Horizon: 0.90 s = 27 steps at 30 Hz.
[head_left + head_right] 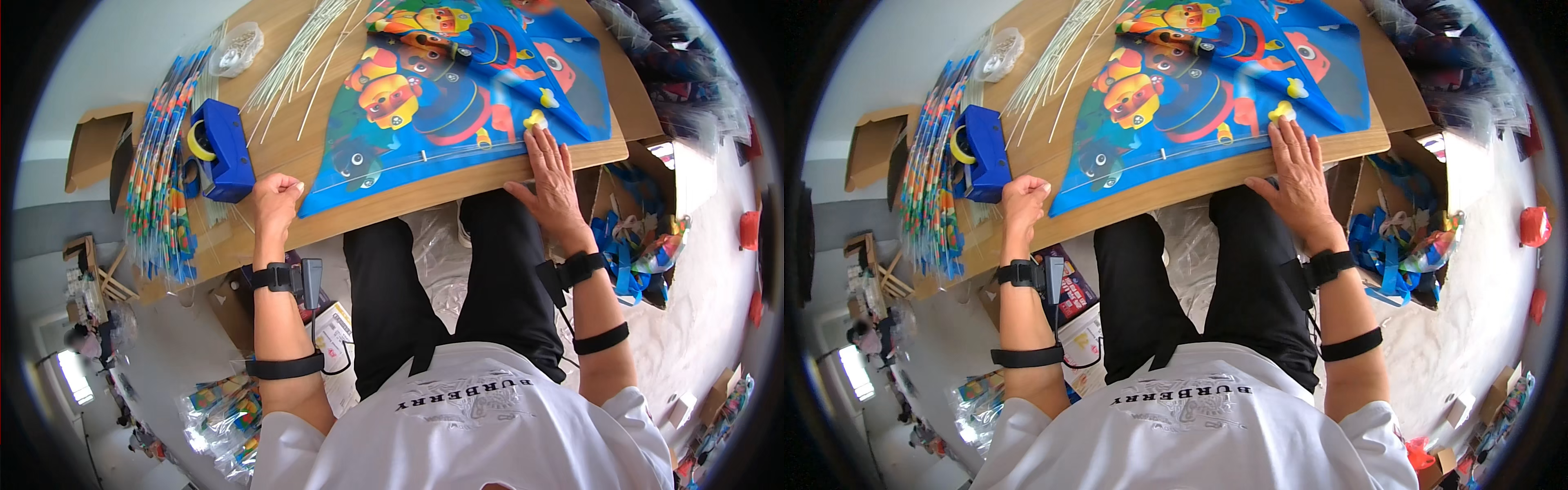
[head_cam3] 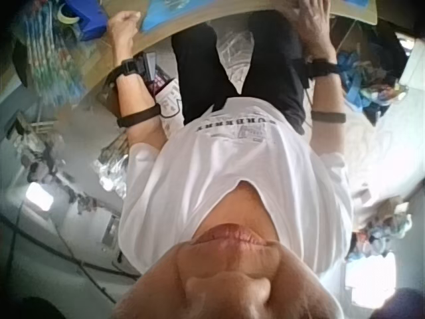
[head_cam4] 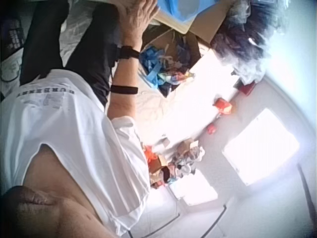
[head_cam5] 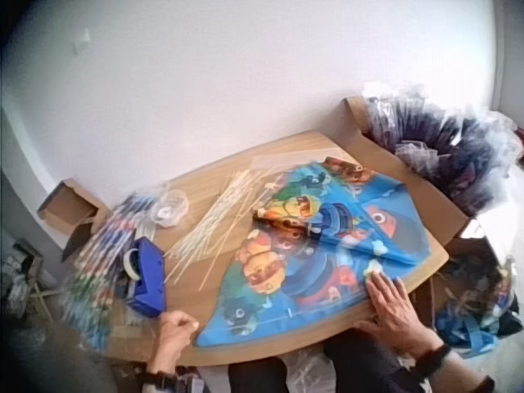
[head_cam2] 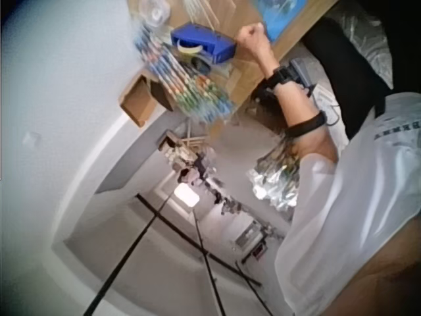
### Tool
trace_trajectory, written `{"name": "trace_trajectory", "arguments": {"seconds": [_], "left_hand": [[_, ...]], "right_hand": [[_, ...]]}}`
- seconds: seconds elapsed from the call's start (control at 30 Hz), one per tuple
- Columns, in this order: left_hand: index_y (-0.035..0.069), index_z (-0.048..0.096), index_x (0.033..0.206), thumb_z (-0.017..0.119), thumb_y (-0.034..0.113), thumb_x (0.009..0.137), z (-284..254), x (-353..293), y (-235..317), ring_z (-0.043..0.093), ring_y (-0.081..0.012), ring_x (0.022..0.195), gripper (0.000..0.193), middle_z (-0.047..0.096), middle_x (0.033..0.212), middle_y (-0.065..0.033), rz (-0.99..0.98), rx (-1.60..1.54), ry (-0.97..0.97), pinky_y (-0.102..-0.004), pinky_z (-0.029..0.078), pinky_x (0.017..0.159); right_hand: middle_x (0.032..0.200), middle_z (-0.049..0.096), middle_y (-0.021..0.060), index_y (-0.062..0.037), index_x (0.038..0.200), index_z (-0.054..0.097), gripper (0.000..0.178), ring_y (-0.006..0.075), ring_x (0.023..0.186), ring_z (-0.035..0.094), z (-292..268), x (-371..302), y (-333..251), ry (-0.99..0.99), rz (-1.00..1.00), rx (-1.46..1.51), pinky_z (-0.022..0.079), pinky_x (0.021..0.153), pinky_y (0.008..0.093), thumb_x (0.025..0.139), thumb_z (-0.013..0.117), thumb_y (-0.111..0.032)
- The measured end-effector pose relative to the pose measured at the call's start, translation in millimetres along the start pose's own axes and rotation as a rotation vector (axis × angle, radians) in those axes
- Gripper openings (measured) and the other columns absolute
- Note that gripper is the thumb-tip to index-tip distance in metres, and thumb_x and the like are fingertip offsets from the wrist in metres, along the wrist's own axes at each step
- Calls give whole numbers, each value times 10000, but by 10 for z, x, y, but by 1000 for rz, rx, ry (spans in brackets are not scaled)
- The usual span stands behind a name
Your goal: Assemble a plastic kite by attaching support sticks and securing them with tape.
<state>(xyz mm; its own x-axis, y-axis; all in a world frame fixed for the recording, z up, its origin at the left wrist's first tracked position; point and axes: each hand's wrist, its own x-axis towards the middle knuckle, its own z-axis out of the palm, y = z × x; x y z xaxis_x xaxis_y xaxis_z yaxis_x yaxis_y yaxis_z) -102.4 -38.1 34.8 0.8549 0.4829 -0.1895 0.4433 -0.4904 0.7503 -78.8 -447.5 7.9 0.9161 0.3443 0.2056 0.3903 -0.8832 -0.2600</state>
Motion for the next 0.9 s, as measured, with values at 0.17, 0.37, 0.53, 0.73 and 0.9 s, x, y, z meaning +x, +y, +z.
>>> {"name": "trace_trajectory", "arguments": {"seconds": [0.17, 0.37, 0.53, 0.73, 0.9], "left_hand": [[-13, 651, 790, 688, 73, 751, -80, -55, 89, 463, -74, 501, 101, 594, 669, -26, -128, -112, -109, -226, 332, 402], [-20, 666, 800, 698, 76, 742, -15, -50, 44, 457, -80, 498, 117, 586, 654, -30, -138, -11, -134, -242, 342, 416], [-32, 667, 760, 697, 91, 748, 32, -58, 27, 450, -88, 508, 127, 560, 603, -24, -100, 67, -90, -273, 348, 443], [-21, 662, 775, 687, 134, 777, 78, -27, -58, 417, -84, 483, 157, 514, 582, -2, -98, 106, -86, -265, 329, 415], [-43, 660, 747, 694, 102, 762, 103, -42, -49, 423, -93, 484, 149, 509, 576, -7, -123, 85, -69, -299, 333, 433]], "right_hand": [[1444, 283, 160, -25, 1379, 305, 781, 299, 1360, 221, 30, -2, 14, -6, -1, -17, 136, 1109, 442, 786, 634, -413], [1444, 286, 157, -24, 1378, 303, 773, 300, 1358, 223, 28, 0, 3, -2, -3, -4, 137, 1110, 442, 792, 630, -407], [1442, 289, 156, -26, 1378, 304, 772, 302, 1355, 231, 43, -4, 13, 12, -9, -15, 139, 1110, 443, 793, 626, -413], [1441, 292, 157, -28, 1376, 308, 772, 304, 1352, 237, 53, -5, 21, 25, -13, -18, 143, 1108, 445, 796, 614, -435], [1440, 294, 154, -31, 1375, 311, 774, 304, 1351, 240, 65, -11, 23, 30, -11, -17, 143, 1107, 445, 793, 616, -438]]}}
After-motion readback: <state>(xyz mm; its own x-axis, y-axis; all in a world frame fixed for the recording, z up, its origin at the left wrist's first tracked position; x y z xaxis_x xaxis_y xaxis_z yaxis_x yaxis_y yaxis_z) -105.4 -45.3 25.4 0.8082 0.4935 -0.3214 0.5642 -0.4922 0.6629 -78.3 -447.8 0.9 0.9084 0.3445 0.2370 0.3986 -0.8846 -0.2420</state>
